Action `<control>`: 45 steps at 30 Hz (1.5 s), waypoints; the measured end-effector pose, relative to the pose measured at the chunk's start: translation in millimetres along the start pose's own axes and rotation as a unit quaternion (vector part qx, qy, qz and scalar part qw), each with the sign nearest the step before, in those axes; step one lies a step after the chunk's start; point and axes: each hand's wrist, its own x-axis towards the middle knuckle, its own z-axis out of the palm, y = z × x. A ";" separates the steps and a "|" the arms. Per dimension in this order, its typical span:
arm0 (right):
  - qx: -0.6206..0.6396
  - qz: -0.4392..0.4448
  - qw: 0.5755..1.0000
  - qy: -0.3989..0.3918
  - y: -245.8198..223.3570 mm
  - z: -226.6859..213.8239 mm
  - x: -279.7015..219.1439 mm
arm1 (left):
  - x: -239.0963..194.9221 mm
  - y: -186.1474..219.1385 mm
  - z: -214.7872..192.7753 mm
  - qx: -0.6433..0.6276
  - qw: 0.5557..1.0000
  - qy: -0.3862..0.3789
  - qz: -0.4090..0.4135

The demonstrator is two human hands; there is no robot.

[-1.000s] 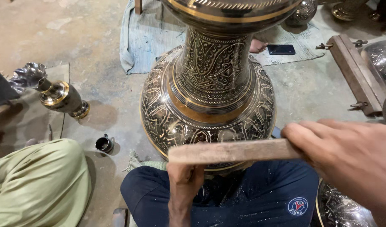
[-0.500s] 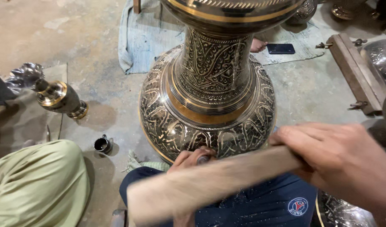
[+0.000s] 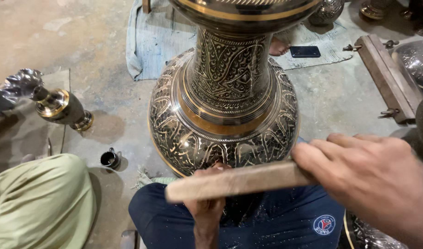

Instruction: The person uses a chisel and wooden mallet to engrave decorative patterns into a large brass vase. They repeatedly tap the chisel along the surface to create intricate designs while seated on the floor.

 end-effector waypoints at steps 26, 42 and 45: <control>0.030 -0.146 0.973 0.175 -6.9 -6.9 -10.9 | -27.9 -9.9 18.6 0.114 0.991 0.061 -0.018; 0.020 -0.116 0.976 0.181 -7.7 4.6 -13.0 | -37.1 -8.7 42.2 0.071 0.989 0.132 0.012; 0.090 -0.077 0.987 0.113 10.4 27.1 -11.9 | -15.3 14.4 35.5 -0.024 0.979 0.201 -0.008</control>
